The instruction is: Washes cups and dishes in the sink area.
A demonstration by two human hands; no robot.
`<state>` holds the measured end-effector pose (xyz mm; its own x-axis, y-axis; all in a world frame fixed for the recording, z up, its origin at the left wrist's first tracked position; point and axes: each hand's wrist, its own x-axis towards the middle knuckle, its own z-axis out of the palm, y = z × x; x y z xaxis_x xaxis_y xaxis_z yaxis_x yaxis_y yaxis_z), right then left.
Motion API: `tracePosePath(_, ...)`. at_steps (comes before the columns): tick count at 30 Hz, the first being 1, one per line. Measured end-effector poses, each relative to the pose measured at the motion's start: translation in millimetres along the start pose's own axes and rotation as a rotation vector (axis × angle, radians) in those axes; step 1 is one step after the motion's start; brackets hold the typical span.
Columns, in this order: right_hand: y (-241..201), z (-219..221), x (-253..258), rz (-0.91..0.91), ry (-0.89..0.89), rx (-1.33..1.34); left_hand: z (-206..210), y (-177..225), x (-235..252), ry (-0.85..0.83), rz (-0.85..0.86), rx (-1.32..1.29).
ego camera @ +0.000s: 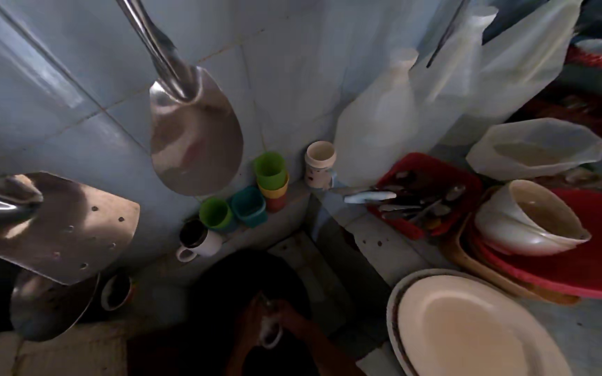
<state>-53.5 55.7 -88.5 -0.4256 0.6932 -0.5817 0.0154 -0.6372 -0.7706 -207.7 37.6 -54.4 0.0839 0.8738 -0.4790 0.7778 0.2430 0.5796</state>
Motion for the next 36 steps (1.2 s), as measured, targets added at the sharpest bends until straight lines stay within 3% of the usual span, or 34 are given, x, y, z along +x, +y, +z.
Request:
tracePosePath(3,-5.7,0.5,-5.6,0.052,-0.094,-0.09,-11.2,-37.3,9.1,-0.195,-0.342,-0.63)
tracePosePath(5,-6.8,2.7,-3.2,0.047,-0.083,-0.098,-8.4,-50.0,5.8,-0.266,-0.464,-0.935)
tracePosePath(7,-0.6,2.9,2.2,0.004,-0.023,-0.041,1.9,-52.2,4.1,-0.194,-0.436,-1.129)
tracePosePath(9,8.5,3.9,8.1,-0.014,0.038,0.052,18.5,-48.1,6.5,-0.006,-0.344,-1.301)
tracePosePath(11,6.5,7.5,5.8,0.108,0.068,0.165,32.1,-38.7,12.2,0.19,-0.306,-1.42)
tracePosePath(14,3.1,7.4,9.6,0.247,0.19,0.346,34.2,-32.4,10.8,0.128,-0.354,-1.292)
tracePosePath(17,9.4,4.2,13.6,0.256,0.327,0.379,12.4,-59.5,11.2,-0.175,-0.304,-0.821)
tracePosePath(19,9.9,4.7,14.7,0.204,0.379,0.267,-7.5,-82.5,19.4,-0.221,-0.324,-0.567)
tracePosePath(20,9.6,5.3,14.3,0.216,0.382,0.214,-12.4,-93.0,22.6,-0.115,-0.368,-0.536)
tracePosePath(23,6.5,10.9,10.0,0.281,0.387,0.141,7.6,-101.0,29.7,0.429,-0.47,-0.695)
tracePosePath(25,7.2,11.4,11.7,0.261,0.421,0.122,36.6,-79.5,37.0,0.611,-0.533,-0.785)
tracePosePath(26,8.1,11.6,12.5,0.233,0.436,0.127,48.2,-63.0,39.7,0.617,-0.559,-0.871)
tracePosePath(28,7.9,11.5,9.3,0.193,0.447,0.158,58.5,-39.6,36.5,0.43,-0.502,-1.046)
tracePosePath(30,5.9,11.6,6.4,0.187,0.436,0.154,48.4,-45.6,28.0,0.258,-0.396,-1.002)
tracePosePath(31,6.7,10.9,7.4,0.187,0.44,0.14,39.8,-55.0,23.2,0.251,-0.383,-0.955)
tracePosePath(34,8.6,10.8,11.0,0.181,0.457,0.123,29.5,-88.4,13.1,0.421,-0.513,-0.932)
tracePosePath(36,12.9,9.7,16.8,0.169,0.459,0.115,41.5,-86.6,23.4,0.539,-0.606,-0.828)
